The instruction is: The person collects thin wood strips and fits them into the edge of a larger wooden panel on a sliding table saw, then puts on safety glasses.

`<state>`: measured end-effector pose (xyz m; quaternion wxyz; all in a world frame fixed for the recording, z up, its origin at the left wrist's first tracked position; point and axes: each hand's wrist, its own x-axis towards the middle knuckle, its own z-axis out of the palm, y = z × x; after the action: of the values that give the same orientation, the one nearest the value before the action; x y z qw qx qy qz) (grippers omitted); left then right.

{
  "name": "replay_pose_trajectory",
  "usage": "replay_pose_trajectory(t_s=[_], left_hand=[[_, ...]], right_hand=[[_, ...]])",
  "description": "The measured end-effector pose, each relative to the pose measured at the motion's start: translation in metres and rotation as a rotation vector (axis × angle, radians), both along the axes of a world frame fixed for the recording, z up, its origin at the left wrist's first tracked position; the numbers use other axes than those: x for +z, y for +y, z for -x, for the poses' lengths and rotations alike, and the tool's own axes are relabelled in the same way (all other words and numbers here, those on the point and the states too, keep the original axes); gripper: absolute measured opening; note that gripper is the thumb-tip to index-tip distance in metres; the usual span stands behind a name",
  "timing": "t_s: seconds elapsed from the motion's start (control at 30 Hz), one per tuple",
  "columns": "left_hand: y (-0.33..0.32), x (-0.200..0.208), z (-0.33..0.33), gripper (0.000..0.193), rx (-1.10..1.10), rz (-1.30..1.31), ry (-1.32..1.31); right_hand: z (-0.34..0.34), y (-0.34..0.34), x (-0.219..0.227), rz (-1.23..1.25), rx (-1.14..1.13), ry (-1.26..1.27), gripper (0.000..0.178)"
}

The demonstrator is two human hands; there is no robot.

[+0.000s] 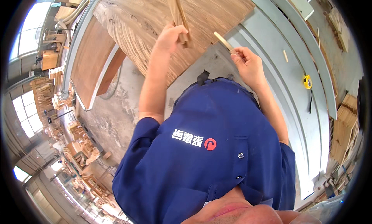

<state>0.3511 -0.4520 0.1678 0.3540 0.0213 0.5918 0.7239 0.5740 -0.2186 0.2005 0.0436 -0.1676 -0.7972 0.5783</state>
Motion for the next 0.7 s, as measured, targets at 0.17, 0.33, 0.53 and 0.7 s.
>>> replay_pose_trajectory(t_s=[0.17,0.33,0.53,0.7], left_hand=[[-0.044,0.005,0.022,0.041,-0.329,0.493,0.361],[-0.090,-0.014,0.041,0.048,-0.639,0.687,0.526],[-0.118,-0.036,0.084,0.043,-0.783,0.997,0.830],[-0.121,-0.065,0.087,0.037,-0.361,1.002,1.292]], right_hand=[[-0.001,0.019,-0.008,-0.219,0.029,0.021,0.024],[0.005,0.022,-0.014,-0.152,0.052,-0.086,0.032],[0.021,0.031,-0.037,-0.046,0.039,-0.232,0.032],[0.034,0.028,-0.042,-0.043,0.053,-0.280,0.032]])
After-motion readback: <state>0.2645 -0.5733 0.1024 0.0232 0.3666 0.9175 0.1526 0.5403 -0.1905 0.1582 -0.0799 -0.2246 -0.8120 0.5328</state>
